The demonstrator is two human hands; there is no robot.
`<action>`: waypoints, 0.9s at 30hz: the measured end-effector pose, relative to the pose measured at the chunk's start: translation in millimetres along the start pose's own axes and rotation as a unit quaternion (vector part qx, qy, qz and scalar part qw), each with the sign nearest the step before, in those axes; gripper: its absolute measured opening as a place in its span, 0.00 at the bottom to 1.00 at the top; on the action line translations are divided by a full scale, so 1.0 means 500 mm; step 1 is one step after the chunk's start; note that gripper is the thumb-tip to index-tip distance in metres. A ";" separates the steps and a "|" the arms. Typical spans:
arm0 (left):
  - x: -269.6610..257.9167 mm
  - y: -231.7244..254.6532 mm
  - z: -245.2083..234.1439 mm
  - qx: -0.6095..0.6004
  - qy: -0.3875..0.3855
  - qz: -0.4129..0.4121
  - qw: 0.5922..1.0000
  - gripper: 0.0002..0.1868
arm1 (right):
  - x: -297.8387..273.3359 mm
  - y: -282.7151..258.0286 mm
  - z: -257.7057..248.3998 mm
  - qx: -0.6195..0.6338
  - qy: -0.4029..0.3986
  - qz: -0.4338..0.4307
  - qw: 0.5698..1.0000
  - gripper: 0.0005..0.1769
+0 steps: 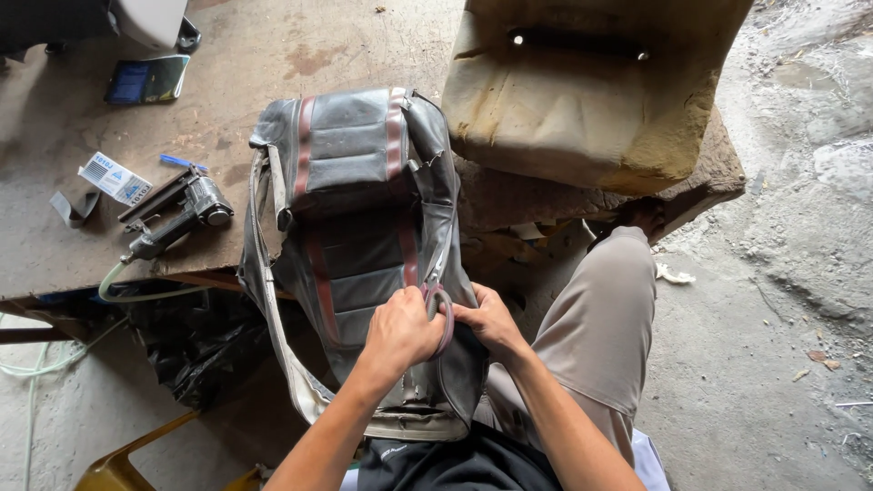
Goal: Trimming and removing an old car seat cover using scissors to prepare for reupholstery
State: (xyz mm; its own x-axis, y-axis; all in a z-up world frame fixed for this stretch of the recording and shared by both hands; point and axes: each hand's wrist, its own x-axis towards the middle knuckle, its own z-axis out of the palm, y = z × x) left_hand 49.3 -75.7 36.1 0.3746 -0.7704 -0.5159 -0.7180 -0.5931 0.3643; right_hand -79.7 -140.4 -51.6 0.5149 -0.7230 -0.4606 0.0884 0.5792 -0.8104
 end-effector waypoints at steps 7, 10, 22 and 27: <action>0.035 0.003 0.001 0.011 -0.007 0.006 1.000 0.29 | 0.020 0.036 -0.013 -0.039 -0.004 -0.008 0.999 0.11; 0.032 -0.004 0.001 0.009 -0.010 0.010 1.000 0.29 | 0.010 0.036 -0.013 -0.060 -0.005 -0.007 0.998 0.11; 0.054 0.020 -0.002 -0.008 0.003 0.027 1.000 0.26 | 0.036 0.082 -0.064 -0.116 0.000 -0.014 0.993 0.11; 0.069 0.000 0.027 0.057 0.018 0.044 0.997 0.34 | 0.026 0.095 -0.075 -0.067 -0.024 -0.008 0.997 0.12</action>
State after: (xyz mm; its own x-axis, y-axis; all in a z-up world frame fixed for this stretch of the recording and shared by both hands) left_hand 54.2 -99.2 7.9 0.3263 -0.8275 -0.4569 -0.8107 -0.4935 0.3150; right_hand -100.7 -136.2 -109.6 0.5555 -0.7110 -0.4313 -0.0166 0.5091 -0.8606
